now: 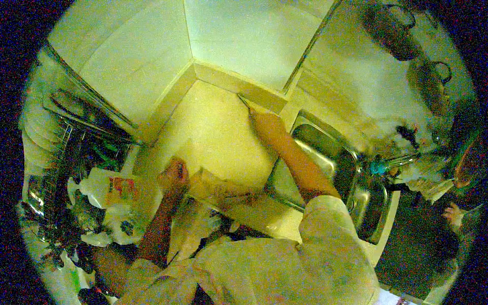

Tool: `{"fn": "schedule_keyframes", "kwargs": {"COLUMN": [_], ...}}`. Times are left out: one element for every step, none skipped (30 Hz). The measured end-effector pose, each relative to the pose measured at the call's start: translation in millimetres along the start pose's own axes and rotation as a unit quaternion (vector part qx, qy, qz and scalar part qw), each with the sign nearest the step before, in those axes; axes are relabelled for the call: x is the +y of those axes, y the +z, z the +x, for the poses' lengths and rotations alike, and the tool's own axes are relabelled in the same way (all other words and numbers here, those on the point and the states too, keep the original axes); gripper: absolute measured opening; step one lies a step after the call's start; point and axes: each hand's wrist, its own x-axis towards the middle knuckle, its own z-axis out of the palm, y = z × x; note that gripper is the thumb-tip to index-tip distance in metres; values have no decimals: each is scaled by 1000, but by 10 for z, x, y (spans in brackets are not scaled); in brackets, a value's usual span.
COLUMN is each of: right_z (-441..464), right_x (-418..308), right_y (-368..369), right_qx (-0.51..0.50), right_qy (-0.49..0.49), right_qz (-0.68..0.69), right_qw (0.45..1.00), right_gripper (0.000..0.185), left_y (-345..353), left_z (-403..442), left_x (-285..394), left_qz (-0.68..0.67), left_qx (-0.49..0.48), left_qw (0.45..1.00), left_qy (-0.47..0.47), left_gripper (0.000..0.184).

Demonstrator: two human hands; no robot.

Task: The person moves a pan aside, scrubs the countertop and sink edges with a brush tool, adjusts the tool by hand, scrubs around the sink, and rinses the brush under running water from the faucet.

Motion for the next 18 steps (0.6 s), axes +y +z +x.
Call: {"fn": "schedule_keyframes", "kwargs": {"right_z": [8, -150, -504, -507, -513, -518, -438, -296, -136, -24, 88, 156, 72, -104, -267, -431, -582, -520], "right_x": [-18, -96, -280, -141, -7, 127, -17, -121, -156, -112, -65, -34, 1, 62, 66, 69, 41, 54], "right_y": [-18, 41, 95, 221, 343, 462, 247, 70, -10, -31, -19, 14, 114, 248, 290, 332, 276, 289], "right_qx": [-21, 60, 139, 107, 76, 47, 9, -21, 17, 18, 20, 24, 10, -3, -18, -34, -52, -30], "right_qy": [7, 37, 66, 34, 0, -35, -17, -1, -12, -11, -8, -4, -3, -3, 0, 4, 10, -4], "right_qz": [0, 56, 110, 79, 49, 22, -1, -27, -13, -10, -6, -3, -1, -1, -2, -4, -7, -10], "right_qw": [1000, 996, 982, 991, 996, 998, 1000, 999, 1000, 1000, 1000, 1000, 1000, 1000, 1000, 999, 999, 999], "right_gripper": [53, 54, 55, 56, 57, 57, 57, 57, 58, 57, 57, 57, 56, 55, 54, 53, 53, 52], "left_y": [-31, -36, -38, -13, 21, 37, 7, -14, -18, -26, -28, -33, -63, -82, -87, -76, -52, -33], "left_z": [8, 14, 30, 31, 32, -1, -55, -28, 31, 12, -6, 7, 23, 32, 44, 47, 56, 47], "left_x": [5, 37, 69, 52, 34, 27, 42, 54, 63, 65, 55, 39, 55, 94, 113, 98, 86, 92], "left_qz": [-10, -23, -37, -25, -12, 2, -2, -5, -7, -22, -36, -50, -47, -45, -44, -37, -30, -24], "left_qx": [5, 13, 20, 18, 17, 13, -4, -12, -15, -11, -8, -4, -17, -27, -37, -42, -45, -51], "left_qw": [1000, 1000, 999, 999, 1000, 1000, 1000, 1000, 1000, 999, 999, 999, 998, 998, 997, 997, 997, 997], "left_qy": [-3, -7, -14, -10, -8, -5, -11, -17, -23, -22, -20, -17, -27, -38, -50, -52, -57, -62], "left_gripper": [10, 10, 10, 9, 9, 8, 8, 8, 7, 7, 7, 6, 6, 6, 6, 6, 6, 6]}}
